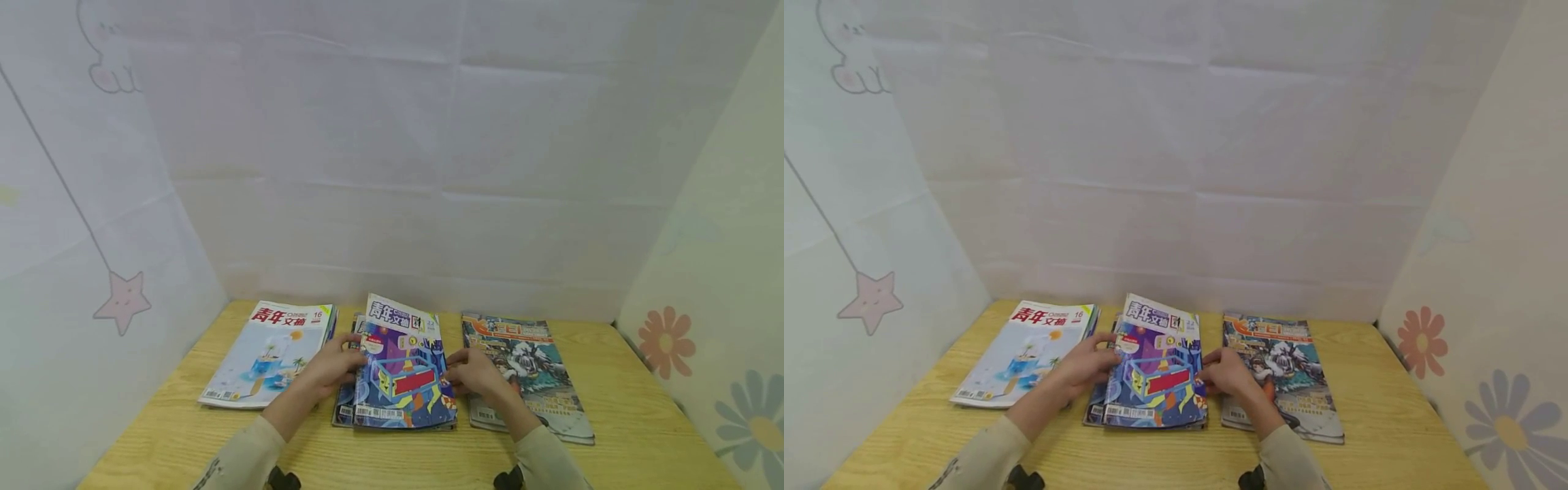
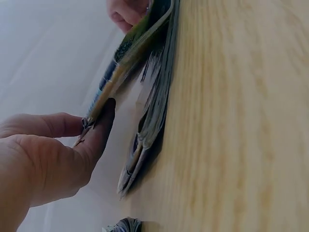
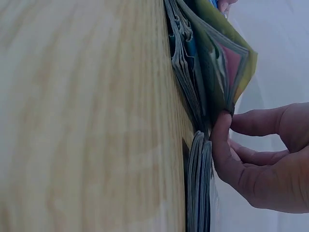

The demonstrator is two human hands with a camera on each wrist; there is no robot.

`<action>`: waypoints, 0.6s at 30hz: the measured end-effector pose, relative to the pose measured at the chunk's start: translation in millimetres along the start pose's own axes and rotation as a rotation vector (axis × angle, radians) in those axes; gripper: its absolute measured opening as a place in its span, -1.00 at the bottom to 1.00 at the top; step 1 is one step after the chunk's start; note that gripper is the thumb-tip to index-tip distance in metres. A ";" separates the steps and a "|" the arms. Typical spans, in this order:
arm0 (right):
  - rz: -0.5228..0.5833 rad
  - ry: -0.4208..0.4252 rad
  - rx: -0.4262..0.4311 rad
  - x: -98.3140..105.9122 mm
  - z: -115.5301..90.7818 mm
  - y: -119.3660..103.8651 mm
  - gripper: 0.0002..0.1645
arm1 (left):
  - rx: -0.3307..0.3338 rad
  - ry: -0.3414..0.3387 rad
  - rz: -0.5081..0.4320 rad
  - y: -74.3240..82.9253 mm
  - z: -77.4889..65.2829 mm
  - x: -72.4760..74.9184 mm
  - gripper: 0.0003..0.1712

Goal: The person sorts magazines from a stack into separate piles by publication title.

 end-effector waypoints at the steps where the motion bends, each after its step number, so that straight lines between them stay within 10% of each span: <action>1: 0.003 0.004 -0.001 0.7 -0.1 -0.5 -0.64 | -0.003 -0.002 0.005 1.8 -0.3 -0.5 -0.28; 18: 0.229 -0.089 0.264 7.0 5.5 -20.5 -0.39 | -0.095 -0.103 -0.035 41.8 -10.8 -3.3 -0.30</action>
Point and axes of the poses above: each hand's wrist, its own z-axis towards the middle knuckle, its own x-axis out of the back of the hand, y = z × x, the point moved 8 cm from there along z, towards the middle knuckle, and after that the axes turned 15 degrees about -z, right-handed, at the moved point
